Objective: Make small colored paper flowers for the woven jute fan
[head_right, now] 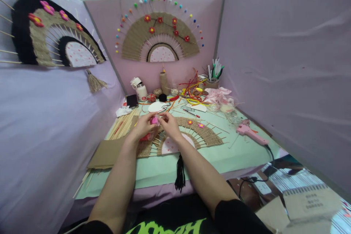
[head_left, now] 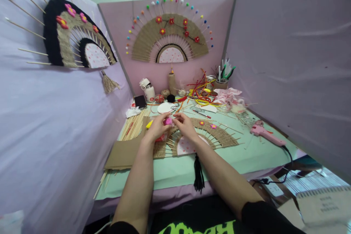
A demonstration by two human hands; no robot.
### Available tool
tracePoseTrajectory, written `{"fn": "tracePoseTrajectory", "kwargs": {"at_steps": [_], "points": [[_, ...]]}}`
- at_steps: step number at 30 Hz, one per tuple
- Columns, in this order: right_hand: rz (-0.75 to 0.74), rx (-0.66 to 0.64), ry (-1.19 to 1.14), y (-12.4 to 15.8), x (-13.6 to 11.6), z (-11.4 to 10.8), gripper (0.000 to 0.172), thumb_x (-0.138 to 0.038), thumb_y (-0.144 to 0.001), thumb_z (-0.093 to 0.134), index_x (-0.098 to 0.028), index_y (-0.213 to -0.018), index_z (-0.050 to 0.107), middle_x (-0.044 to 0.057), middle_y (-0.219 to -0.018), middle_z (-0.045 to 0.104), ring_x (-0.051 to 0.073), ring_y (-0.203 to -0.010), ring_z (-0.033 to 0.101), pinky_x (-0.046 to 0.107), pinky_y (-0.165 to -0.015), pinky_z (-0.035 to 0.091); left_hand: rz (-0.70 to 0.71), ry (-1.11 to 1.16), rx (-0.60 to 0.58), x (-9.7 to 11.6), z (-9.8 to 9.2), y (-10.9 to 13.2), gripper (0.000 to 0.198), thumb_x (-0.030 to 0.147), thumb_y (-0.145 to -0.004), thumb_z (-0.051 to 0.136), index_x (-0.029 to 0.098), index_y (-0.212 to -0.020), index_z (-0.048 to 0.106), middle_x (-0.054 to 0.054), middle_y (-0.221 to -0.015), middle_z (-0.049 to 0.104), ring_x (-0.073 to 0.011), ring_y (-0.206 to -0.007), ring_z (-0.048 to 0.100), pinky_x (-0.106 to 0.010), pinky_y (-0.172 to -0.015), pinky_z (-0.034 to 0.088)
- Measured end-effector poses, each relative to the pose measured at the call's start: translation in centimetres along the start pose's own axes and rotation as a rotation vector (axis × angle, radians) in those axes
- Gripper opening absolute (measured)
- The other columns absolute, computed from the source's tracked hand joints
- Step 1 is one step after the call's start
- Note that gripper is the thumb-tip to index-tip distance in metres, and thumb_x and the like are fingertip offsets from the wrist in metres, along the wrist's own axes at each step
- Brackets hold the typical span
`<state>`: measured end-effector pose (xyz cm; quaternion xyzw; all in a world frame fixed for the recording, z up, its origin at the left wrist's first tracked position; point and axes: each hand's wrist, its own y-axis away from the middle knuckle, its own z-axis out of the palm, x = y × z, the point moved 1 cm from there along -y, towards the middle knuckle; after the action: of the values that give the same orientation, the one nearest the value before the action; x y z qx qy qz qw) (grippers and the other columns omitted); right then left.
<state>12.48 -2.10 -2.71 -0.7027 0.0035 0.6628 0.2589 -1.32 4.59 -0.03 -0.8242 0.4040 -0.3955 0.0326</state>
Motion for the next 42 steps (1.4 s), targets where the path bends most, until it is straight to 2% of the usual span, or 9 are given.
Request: {"fn": "tracePoseTrajectory", "kwargs": {"at_steps": [4, 8, 12, 17, 20, 28, 35, 39, 42], "points": [[-0.060, 0.054, 0.081, 0.5, -0.3, -0.4, 0.022, -0.031, -0.078, 0.056, -0.020, -0.097, 0.056, -0.001, -0.071, 0.061, 0.015, -0.064, 0.057, 0.027, -0.063, 0.046, 0.003, 0.055, 0.013, 0.2, 0.4, -0.2, 0.049, 0.012, -0.071, 0.062, 0.015, -0.119, 0.061, -0.009, -0.116, 0.067, -0.0203, -0.105, 0.061, -0.036, -0.094, 0.047], [-0.256, 0.108, 0.339, 0.9, -1.0, -0.6, 0.011, -0.020, -0.082, 0.049, -0.020, -0.088, 0.058, 0.001, -0.077, 0.060, 0.016, -0.071, 0.056, 0.029, -0.070, 0.044, 0.013, 0.016, 0.046, 0.1, 0.5, -0.4, 0.043, 0.008, -0.072, 0.060, 0.018, -0.114, 0.065, -0.008, -0.117, 0.067, -0.0212, -0.109, 0.060, -0.037, -0.094, 0.048], [-0.367, 0.075, 0.493, 1.2, -1.3, -0.8, 0.019, -0.016, -0.086, 0.047, -0.021, -0.086, 0.065, 0.004, -0.079, 0.060, 0.018, -0.078, 0.055, 0.030, -0.074, 0.043, 0.025, -0.013, 0.042, 0.3, 0.5, -0.4, 0.039, 0.009, -0.073, 0.061, 0.017, -0.110, 0.067, -0.009, -0.114, 0.069, -0.0214, -0.106, 0.061, -0.038, -0.094, 0.047], [-0.360, 0.065, 0.593, 1.4, -1.2, -0.9, 0.027, -0.017, -0.090, 0.047, -0.023, -0.104, 0.069, 0.005, -0.084, 0.060, 0.020, -0.082, 0.055, 0.030, -0.076, 0.043, -0.004, -0.054, 0.023, 0.7, 0.3, -0.3, 0.034, 0.010, -0.073, 0.061, 0.016, -0.105, 0.068, -0.007, -0.099, 0.072, -0.0180, -0.089, 0.062, -0.032, -0.084, 0.048], [-0.321, 0.064, 0.590, 1.4, -1.0, -0.9, 0.029, -0.017, -0.090, 0.048, -0.024, -0.107, 0.069, 0.005, -0.083, 0.060, 0.019, -0.080, 0.056, 0.030, -0.075, 0.043, -0.017, -0.098, -0.006, 0.8, 0.2, -0.3, 0.032, 0.011, -0.071, 0.060, 0.016, -0.101, 0.069, -0.004, -0.091, 0.071, -0.0167, -0.080, 0.060, -0.029, -0.077, 0.047], [-0.303, -0.013, 0.460, 0.8, -0.8, -1.3, 0.019, -0.019, -0.084, 0.059, -0.023, -0.097, 0.071, 0.005, -0.098, 0.058, 0.016, -0.082, 0.058, 0.030, -0.077, 0.047, 0.038, -0.035, 0.009, 0.9, 0.2, -0.1, 0.027, 0.014, -0.071, 0.061, 0.015, -0.096, 0.070, -0.005, -0.094, 0.072, -0.0168, -0.083, 0.061, -0.028, -0.077, 0.046], [-0.259, -0.105, 0.466, 0.5, -0.8, -1.7, 0.007, -0.015, -0.081, 0.059, -0.018, -0.084, 0.064, 0.006, -0.109, 0.056, 0.013, -0.072, 0.058, 0.032, -0.077, 0.048, 0.016, -0.066, -0.007, 1.5, 0.1, -0.1, 0.030, 0.010, -0.067, 0.059, 0.017, -0.094, 0.070, -0.004, -0.097, 0.072, -0.0178, -0.088, 0.061, -0.028, -0.080, 0.046], [-0.252, -0.071, 0.496, 0.6, -0.9, -1.6, 0.011, -0.016, -0.083, 0.057, -0.020, -0.090, 0.064, 0.009, -0.128, 0.051, 0.013, -0.076, 0.061, 0.034, -0.083, 0.048, 0.005, -0.071, 0.000, 1.4, 0.2, -0.2, 0.031, 0.011, -0.068, 0.059, 0.017, -0.096, 0.070, -0.005, -0.094, 0.072, -0.0182, -0.085, 0.061, -0.028, -0.078, 0.046], [-0.263, -0.066, 0.512, 0.6, -0.8, -1.5, 0.009, -0.017, -0.083, 0.055, -0.021, -0.086, 0.063, 0.009, -0.131, 0.051, 0.019, -0.095, 0.062, 0.037, -0.091, 0.045, 0.008, -0.070, 0.025, 1.1, 0.3, -0.2, 0.029, 0.012, -0.069, 0.060, 0.016, -0.096, 0.070, -0.006, -0.096, 0.072, -0.0189, -0.086, 0.062, -0.030, -0.079, 0.046]]}}
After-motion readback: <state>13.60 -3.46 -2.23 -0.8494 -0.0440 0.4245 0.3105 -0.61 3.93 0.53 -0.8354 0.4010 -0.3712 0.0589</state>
